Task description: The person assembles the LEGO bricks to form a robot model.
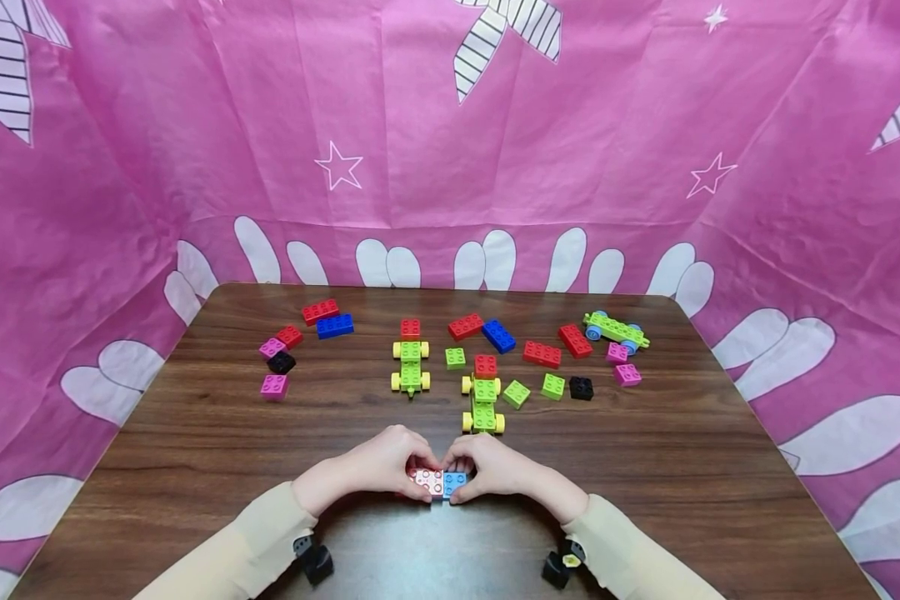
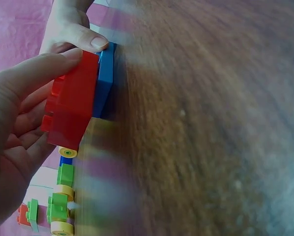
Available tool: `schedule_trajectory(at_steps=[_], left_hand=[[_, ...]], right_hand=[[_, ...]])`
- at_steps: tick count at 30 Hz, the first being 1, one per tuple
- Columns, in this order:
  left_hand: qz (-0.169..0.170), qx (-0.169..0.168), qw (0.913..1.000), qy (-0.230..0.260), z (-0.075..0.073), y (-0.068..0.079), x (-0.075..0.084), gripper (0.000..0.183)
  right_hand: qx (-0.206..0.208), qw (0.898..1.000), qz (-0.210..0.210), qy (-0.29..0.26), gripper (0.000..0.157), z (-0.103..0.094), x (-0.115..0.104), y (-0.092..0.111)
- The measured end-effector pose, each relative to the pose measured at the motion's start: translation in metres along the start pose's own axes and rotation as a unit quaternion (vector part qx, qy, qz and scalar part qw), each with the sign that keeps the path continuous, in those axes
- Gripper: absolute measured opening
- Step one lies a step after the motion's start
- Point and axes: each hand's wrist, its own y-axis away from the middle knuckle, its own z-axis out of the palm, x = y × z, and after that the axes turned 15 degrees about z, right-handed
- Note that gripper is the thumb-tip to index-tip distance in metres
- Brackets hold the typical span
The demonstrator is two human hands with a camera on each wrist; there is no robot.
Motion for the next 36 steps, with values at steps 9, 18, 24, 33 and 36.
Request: schedule_trajectory(at_steps=[9, 18, 24, 33, 36], left_hand=[[0.004, -0.012, 0.9999, -0.007, -0.0012, -0.0011, -0.0016, 0.031], [0.008, -0.009, 0.9999, -0.004, -0.0021, -0.0008, -0.0013, 0.03], [-0.017, -0.006, 0.9997, 0.017, -0.0021, -0.0022, -0.0005, 0.03], [-0.048, -0.012, 0.9973, 0.053, -0.0021, -0.0033, -0.0024, 0.031], [-0.053, -0.011, 0.9968, 0.059, -0.0012, -0.003, -0.0029, 0.032]], right_hand=[[-0.003, 1.0, 0.005, -0.001, 0.032, -0.0012, -0.0014, 0.0002], [-0.004, 1.0, 0.009, -0.003, 0.032, -0.001, -0.0013, 0.0001], [-0.005, 1.0, 0.01, -0.001, 0.032, -0.0003, -0.0003, -0.0004], [-0.004, 1.0, 0.005, 0.002, 0.032, 0.0001, 0.0005, -0.0005], [-0.002, 1.0, 0.003, 0.003, 0.032, 0.0005, 0.0012, -0.0005]])
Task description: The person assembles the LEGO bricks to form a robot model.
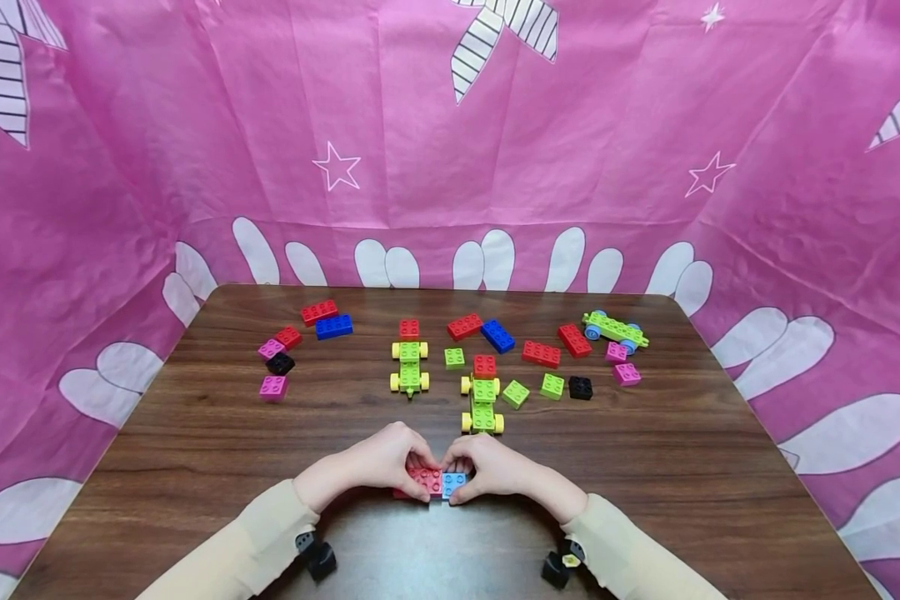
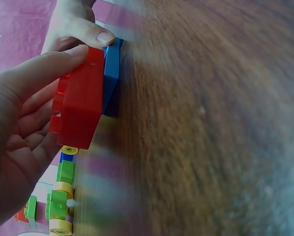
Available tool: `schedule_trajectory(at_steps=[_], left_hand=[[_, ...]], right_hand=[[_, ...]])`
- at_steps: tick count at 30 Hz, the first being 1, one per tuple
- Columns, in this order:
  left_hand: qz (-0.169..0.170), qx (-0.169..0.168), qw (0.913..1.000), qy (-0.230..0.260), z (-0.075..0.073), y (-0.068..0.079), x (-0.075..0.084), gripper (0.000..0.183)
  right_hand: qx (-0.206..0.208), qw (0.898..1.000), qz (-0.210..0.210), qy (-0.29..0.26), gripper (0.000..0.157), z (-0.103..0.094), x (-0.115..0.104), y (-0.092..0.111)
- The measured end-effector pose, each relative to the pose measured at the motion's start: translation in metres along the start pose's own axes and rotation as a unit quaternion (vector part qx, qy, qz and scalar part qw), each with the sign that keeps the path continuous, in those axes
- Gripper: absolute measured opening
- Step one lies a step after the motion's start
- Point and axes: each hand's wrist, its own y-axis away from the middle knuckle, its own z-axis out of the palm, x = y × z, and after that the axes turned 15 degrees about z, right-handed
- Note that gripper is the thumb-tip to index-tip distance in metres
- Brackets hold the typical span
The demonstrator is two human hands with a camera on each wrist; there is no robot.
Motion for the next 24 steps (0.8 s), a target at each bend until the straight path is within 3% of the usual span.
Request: schedule_trajectory(at_steps=[8, 24], left_hand=[[-0.006, 0.005, 0.9999, 0.008, 0.0013, -0.0002, -0.0003, 0.031], [0.005, -0.021, 0.9996, -0.019, -0.0017, -0.0045, 0.0023, 0.029]], right_hand=[[-0.003, 1.0, 0.002, -0.006, 0.032, 0.0006, 0.0008, -0.0006], [-0.007, 1.0, 0.004, -0.003, 0.033, -0.001, -0.0017, -0.0004]])
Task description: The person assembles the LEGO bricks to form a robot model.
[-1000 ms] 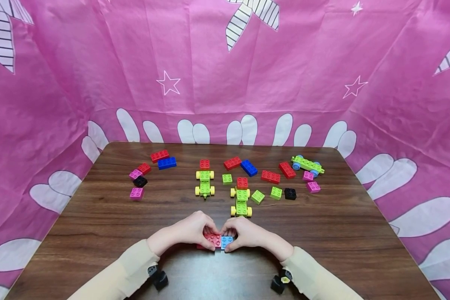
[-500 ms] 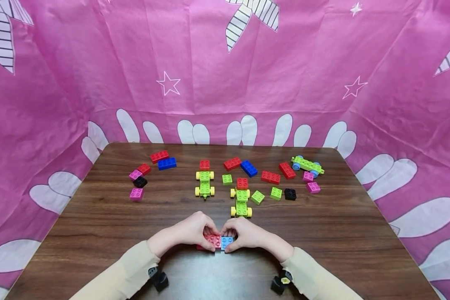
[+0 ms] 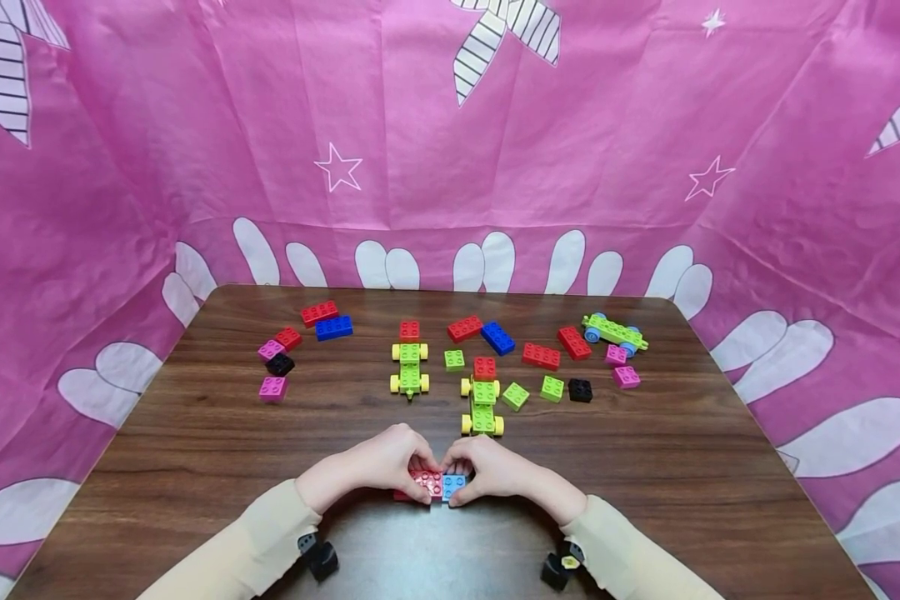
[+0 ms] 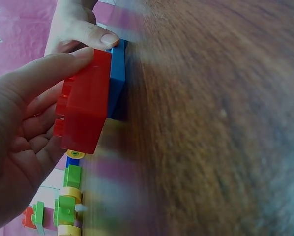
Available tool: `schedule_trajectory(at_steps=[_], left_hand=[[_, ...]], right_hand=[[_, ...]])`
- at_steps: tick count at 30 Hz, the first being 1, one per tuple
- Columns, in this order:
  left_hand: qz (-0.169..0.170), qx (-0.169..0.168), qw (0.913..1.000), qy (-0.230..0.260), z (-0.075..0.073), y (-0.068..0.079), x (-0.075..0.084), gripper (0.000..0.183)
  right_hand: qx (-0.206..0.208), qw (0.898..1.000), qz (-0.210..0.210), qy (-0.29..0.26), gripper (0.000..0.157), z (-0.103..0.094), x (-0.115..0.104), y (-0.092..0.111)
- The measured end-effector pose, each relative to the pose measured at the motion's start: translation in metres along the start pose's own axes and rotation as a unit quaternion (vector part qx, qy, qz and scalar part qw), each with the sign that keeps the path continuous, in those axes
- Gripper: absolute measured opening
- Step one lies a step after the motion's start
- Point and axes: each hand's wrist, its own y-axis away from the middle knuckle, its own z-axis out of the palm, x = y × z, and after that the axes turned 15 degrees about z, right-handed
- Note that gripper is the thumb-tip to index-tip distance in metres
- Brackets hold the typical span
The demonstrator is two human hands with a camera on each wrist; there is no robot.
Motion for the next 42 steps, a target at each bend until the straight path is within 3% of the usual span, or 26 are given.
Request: schedule_trajectory(at_steps=[24, 35, 42], left_hand=[[-0.022, 0.005, 0.9997, 0.013, 0.001, -0.001, 0.002, 0.03], [0.009, 0.025, 0.9996, -0.005, 0.006, 0.005, -0.004, 0.03], [0.021, 0.02, 0.9995, -0.009, 0.004, 0.006, -0.004, 0.032]], right_hand=[[0.0, 1.0, 0.008, -0.003, 0.034, 0.003, 0.003, -0.001], [0.001, 1.0, 0.01, 0.023, 0.034, 0.002, -0.004, 0.004], [0.005, 0.999, 0.002, 0.052, 0.038, -0.002, -0.008, 0.007]])
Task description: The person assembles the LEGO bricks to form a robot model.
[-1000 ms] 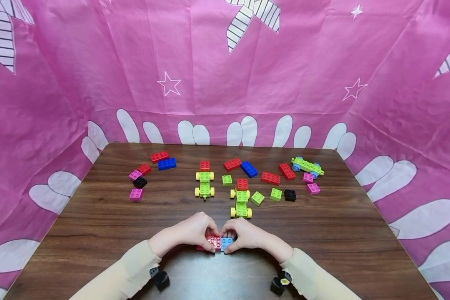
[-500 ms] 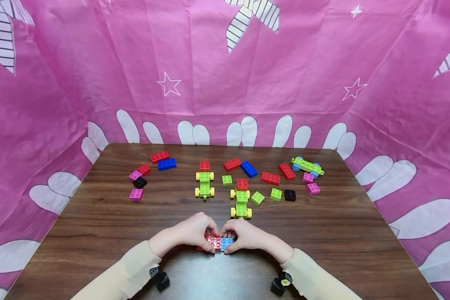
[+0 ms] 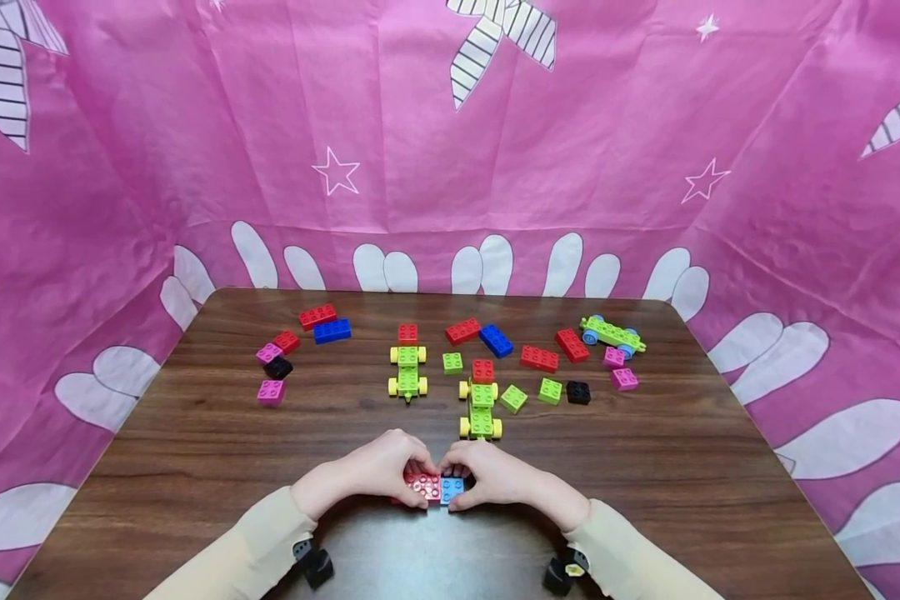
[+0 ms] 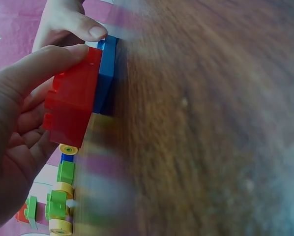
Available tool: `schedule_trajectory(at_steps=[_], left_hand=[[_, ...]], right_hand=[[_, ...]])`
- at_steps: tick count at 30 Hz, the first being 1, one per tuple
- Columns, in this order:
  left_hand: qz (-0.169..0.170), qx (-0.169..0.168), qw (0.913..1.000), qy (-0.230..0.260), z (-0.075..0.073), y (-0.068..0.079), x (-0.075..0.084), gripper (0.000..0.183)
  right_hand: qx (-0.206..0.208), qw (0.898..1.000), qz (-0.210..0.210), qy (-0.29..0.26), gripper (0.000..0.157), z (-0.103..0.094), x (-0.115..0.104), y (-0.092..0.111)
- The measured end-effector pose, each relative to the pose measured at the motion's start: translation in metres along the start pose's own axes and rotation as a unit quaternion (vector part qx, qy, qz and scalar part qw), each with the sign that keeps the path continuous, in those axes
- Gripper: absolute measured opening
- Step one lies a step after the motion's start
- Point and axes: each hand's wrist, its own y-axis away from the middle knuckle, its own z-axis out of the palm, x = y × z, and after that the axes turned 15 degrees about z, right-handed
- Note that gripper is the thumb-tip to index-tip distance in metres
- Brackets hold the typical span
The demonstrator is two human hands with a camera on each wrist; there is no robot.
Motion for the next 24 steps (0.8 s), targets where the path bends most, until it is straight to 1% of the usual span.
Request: schedule_trajectory(at_steps=[5, 9, 13, 19, 24], left_hand=[[-0.001, 0.0, 1.0, -0.004, 0.001, 0.002, -0.001, 0.033], [0.009, 0.001, 0.9999, -0.01, 0.002, 0.003, -0.002, 0.033], [0.014, 0.0, 0.9999, -0.01, 0.001, 0.004, -0.003, 0.033], [0.017, 0.004, 0.9998, -0.002, 0.001, 0.005, -0.003, 0.033], [0.026, 0.01, 0.9996, -0.004, 0.002, 0.006, -0.004, 0.032]], right_hand=[[0.016, 1.0, -0.014, 0.0, 0.038, -0.01, -0.002, 0.005], [0.045, 0.998, -0.043, 0.008, 0.035, -0.023, -0.001, 0.008], [0.082, 0.995, -0.064, 0.001, 0.034, -0.04, 0.001, 0.009], [0.133, 0.987, -0.083, -0.033, 0.029, -0.068, 0.002, 0.008], [0.161, 0.979, -0.088, -0.089, 0.027, -0.093, 0.009, -0.003]])
